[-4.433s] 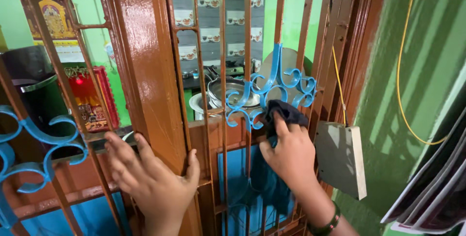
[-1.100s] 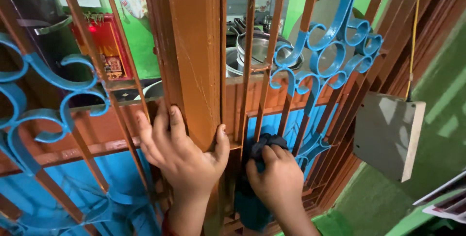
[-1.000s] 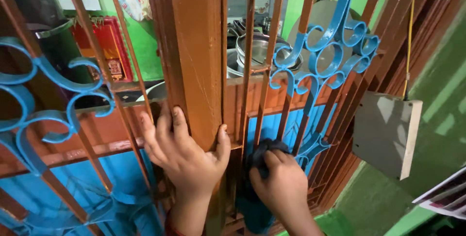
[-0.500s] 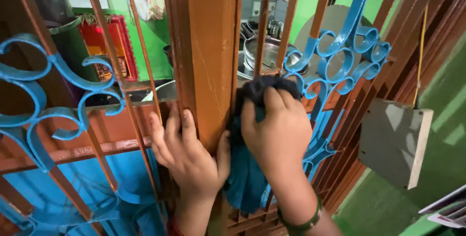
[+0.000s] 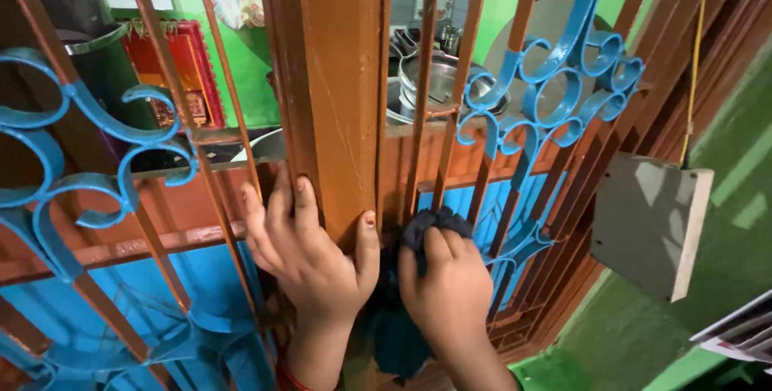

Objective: The person wipes a brown metal gate with blue decorative elements using a blue cloth. They systematically clean vertical bars and curved sections, moving from lower to upper areas and across different parts of the gate.

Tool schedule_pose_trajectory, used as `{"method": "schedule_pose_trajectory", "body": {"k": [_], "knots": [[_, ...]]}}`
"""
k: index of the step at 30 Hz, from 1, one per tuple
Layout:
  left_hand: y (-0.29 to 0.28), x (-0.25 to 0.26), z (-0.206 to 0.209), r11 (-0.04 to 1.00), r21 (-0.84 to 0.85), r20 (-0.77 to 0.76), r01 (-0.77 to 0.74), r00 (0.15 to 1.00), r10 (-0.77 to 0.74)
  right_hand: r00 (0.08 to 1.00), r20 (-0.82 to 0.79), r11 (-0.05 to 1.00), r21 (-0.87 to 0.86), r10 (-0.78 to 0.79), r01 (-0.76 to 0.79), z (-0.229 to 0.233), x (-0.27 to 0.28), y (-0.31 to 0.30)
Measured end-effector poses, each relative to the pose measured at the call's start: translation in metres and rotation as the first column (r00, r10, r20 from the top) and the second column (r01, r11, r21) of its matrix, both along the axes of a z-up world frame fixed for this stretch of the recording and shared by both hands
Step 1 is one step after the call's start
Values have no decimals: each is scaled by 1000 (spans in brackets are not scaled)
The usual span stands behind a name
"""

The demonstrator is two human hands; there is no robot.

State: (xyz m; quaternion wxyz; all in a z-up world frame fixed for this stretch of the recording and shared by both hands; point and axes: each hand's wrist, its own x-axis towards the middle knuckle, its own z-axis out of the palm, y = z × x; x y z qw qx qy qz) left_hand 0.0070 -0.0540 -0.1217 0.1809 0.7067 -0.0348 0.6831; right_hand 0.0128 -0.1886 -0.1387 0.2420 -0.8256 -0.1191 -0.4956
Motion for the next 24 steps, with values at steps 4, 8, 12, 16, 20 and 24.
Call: {"method": "schedule_pose_trajectory", "body": {"k": [4,8,12,16,20,24], "knots": [[-1,0,-1,1000,1,3,-10,1000,10,997,6,997,19,78,-78,-22,-4,-5],[0,1,-3,1000,6,0,-8,1000,8,993,28,991,60,115,-116,-31,2,-2],[-2,0,-5,1000,0,-10,-10,1000,10,994,63,985,138,92,-100,-27,11,4],[-1,3,-8,1000,3,-10,-19,1000,19,983,178,989,130,45,-69,-37,17,9],[0,5,-12,1000,4,-14,-12,1000,12,993,109,986,152,51,-67,-50,18,7],[1,5,-16,999,20,-21,-29,999,29,995,91,988,145,44,-57,-55,15,7]]}}
